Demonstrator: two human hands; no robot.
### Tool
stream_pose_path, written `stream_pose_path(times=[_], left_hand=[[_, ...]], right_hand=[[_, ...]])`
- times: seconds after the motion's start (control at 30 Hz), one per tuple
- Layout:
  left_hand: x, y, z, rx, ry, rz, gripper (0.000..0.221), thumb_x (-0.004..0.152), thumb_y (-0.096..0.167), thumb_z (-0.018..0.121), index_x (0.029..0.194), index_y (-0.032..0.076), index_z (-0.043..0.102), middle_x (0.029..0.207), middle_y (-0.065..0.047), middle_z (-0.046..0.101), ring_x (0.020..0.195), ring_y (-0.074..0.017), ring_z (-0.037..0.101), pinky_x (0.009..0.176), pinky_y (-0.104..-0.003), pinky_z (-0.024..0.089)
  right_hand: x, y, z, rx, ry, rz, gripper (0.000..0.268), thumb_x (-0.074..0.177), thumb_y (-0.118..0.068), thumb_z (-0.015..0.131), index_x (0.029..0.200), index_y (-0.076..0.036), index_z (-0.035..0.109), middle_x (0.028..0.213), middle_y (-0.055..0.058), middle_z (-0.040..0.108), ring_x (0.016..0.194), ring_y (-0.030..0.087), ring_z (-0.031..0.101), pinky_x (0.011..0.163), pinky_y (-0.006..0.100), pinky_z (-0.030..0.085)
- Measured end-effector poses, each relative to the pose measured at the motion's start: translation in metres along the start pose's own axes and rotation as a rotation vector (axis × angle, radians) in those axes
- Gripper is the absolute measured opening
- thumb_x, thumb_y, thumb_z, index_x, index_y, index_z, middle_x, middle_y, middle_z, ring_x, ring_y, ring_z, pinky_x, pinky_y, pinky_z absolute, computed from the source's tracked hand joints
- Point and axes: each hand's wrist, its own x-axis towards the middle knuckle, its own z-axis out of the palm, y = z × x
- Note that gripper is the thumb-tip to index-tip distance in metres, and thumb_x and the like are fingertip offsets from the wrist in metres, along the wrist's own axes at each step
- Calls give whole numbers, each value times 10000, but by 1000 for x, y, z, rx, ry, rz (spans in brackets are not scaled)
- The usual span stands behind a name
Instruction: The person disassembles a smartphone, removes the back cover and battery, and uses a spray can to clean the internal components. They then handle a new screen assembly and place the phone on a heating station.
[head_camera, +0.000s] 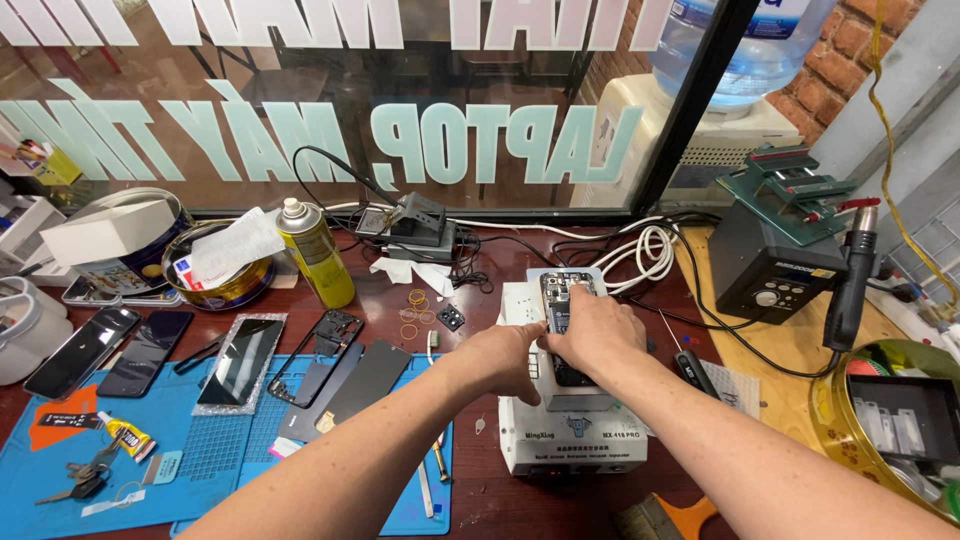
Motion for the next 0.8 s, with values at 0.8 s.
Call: stream_pose_path(times=[0.8], left_hand=[[6,-4,2,40,17,29,1112,604,317,925,1561,175,376,1227,-154,709,1127,-319,691,959,-413,566]], right_hand=[[-4,6,8,33,111,9,728,757,-509,850,1313,-121,584,1231,147,661,1197,340,626,959,475,551]])
